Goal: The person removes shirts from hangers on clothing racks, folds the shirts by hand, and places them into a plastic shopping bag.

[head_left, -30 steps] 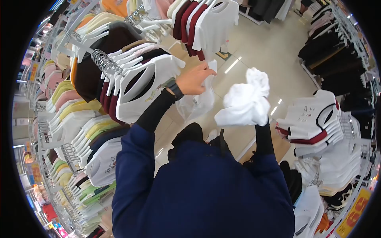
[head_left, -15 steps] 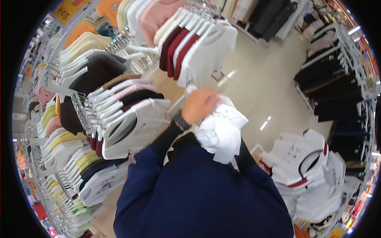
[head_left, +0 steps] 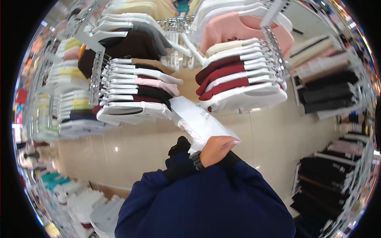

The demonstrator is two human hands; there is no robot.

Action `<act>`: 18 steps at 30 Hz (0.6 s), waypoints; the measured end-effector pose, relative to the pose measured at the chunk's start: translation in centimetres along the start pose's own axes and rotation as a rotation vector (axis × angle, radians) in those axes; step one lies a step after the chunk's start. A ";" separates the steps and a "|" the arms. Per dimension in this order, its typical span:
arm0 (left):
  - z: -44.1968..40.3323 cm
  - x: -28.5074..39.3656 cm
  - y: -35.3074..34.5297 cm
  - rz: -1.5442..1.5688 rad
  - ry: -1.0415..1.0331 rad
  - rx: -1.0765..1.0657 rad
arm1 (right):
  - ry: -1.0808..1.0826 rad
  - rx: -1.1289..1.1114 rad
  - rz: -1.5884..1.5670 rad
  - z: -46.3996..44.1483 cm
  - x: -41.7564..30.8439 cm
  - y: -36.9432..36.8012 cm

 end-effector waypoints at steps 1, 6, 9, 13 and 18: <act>-0.5 -0.2 -0.2 -0.026 0.000 0.095 | 0.032 -0.062 0.066 -0.9 0.2 1.0; -2.0 -0.4 -4.2 0.100 0.233 0.375 | 0.232 -0.379 0.393 -2.5 0.0 4.8; -2.3 2.0 -6.7 0.171 0.238 0.476 | 0.364 -0.539 0.568 -1.9 -0.1 5.8; 0.1 4.4 -6.5 0.210 0.225 0.825 | 0.513 -0.682 0.764 -0.5 0.2 6.4; 3.3 2.9 -9.3 0.674 0.132 1.123 | 0.672 -0.764 0.966 2.3 0.8 6.0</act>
Point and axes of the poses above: each hand's wrist, its own z-axis away from the middle knuckle, its own y-axis out of the back of the hand, x = y × z, the point moved 8 cm from there along -z, towards the middle knuckle, and after that the axes turned 1 degree about -y, right-handed, at the moved point
